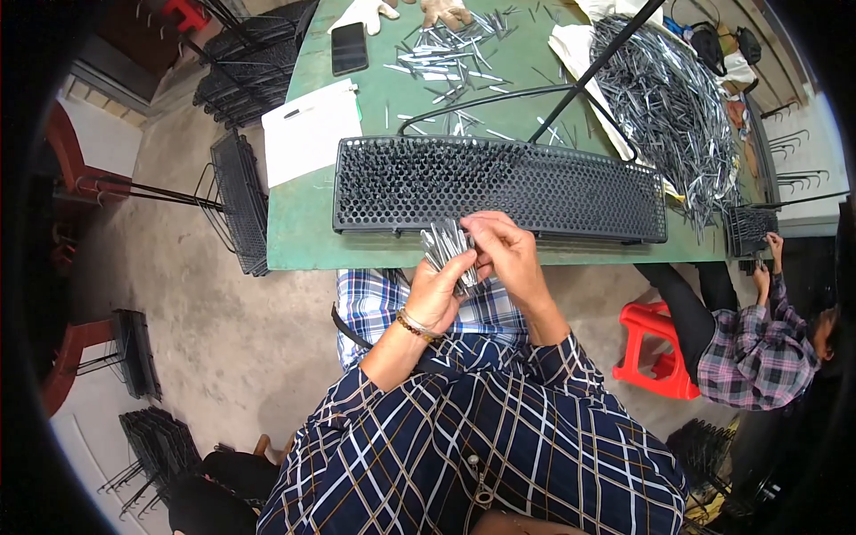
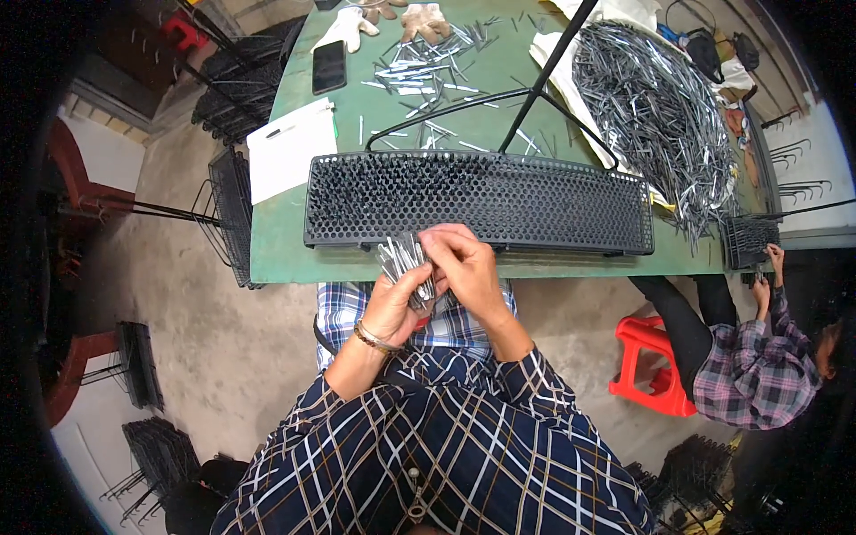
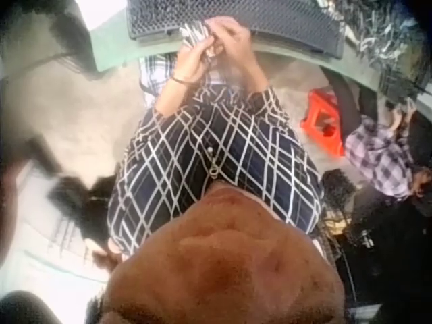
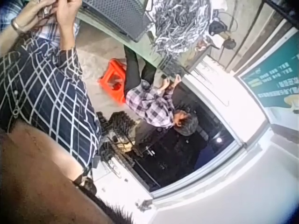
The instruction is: Inserting small metal pins into a perforated grid plate on a workbench.
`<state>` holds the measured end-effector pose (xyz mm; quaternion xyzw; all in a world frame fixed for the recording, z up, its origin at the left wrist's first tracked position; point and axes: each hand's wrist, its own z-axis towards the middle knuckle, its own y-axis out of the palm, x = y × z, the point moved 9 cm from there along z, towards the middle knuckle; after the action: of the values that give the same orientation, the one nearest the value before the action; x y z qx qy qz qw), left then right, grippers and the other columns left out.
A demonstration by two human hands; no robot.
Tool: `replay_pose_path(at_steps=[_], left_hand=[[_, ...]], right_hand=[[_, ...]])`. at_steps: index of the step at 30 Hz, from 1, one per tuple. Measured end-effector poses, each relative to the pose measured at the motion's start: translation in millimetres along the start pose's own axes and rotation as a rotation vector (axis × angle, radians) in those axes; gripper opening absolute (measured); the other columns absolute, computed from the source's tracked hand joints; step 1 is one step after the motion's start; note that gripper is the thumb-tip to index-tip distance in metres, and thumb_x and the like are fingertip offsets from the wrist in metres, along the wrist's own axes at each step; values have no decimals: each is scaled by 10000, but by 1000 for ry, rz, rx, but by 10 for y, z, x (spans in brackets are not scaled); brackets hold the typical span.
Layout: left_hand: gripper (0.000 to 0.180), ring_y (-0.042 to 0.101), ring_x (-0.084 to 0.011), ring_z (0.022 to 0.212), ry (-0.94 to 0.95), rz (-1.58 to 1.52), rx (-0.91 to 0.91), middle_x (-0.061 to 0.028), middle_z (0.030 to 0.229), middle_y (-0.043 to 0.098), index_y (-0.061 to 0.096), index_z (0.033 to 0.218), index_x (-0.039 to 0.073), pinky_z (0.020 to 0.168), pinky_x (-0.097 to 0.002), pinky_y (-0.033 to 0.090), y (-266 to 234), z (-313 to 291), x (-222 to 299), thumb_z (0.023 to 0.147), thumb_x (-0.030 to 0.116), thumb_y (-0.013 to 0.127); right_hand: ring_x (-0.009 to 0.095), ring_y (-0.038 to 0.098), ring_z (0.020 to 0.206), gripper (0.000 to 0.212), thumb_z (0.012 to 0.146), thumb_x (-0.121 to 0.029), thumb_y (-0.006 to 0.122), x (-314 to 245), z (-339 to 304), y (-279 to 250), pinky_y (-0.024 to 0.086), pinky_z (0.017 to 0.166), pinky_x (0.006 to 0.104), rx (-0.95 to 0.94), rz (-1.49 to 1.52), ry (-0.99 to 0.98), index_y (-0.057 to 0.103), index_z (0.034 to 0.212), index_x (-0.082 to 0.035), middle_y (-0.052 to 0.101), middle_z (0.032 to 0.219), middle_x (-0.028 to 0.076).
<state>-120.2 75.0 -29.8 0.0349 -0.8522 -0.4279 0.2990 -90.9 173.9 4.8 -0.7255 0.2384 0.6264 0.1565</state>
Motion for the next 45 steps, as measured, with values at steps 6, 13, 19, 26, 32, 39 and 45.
replay_pose_path(at_steps=[6,13,19,26,32,39,45], left_hand=[[190,636,-155,793,-92,192,-36,-72,926,629,578,1051,11,720,-259,542,-67,-12,-80,863,33,569],[164,649,-164,782,-92,240,-10,-80,912,639,593,1021,-1,702,-252,549,-146,30,-73,861,31,573],[178,652,-171,789,-103,266,-4,-89,929,640,590,1031,-10,727,-265,555,-169,46,-91,857,27,574],[227,641,-195,862,-119,218,14,-112,986,616,556,1073,-19,743,-334,575,-112,44,-36,857,46,576],[198,636,-215,848,-172,225,71,-78,925,597,555,1039,7,710,-356,582,-228,33,-73,862,90,589],[227,623,-163,818,-204,210,98,-52,908,595,548,1068,31,667,-310,570,-230,51,-87,875,142,593],[206,612,-124,795,-148,190,90,-39,915,624,586,1028,54,613,-282,556,-178,67,-8,847,138,638]], right_hand=[[92,597,616,188,829,-86,656,57,12,-46,489,497,187,-99,-83,22,665,921,78,606,1023,122],[94,590,630,173,842,-89,643,20,-3,-73,486,550,208,-65,-83,-25,671,909,68,615,952,112],[86,575,658,171,849,-91,633,68,-3,-62,480,567,204,-102,-59,54,667,917,63,615,890,87],[67,569,632,201,842,-135,653,108,47,-183,472,571,208,18,-34,57,671,929,46,654,776,60],[74,589,697,186,839,-112,650,-280,202,-308,475,624,205,169,-142,-150,672,956,31,669,809,50],[71,587,678,187,838,-122,659,-375,405,-358,472,609,202,189,-121,-224,672,955,23,668,793,44],[63,581,650,192,830,-148,671,-183,277,-172,465,582,195,19,-155,-30,685,941,8,664,771,35]])
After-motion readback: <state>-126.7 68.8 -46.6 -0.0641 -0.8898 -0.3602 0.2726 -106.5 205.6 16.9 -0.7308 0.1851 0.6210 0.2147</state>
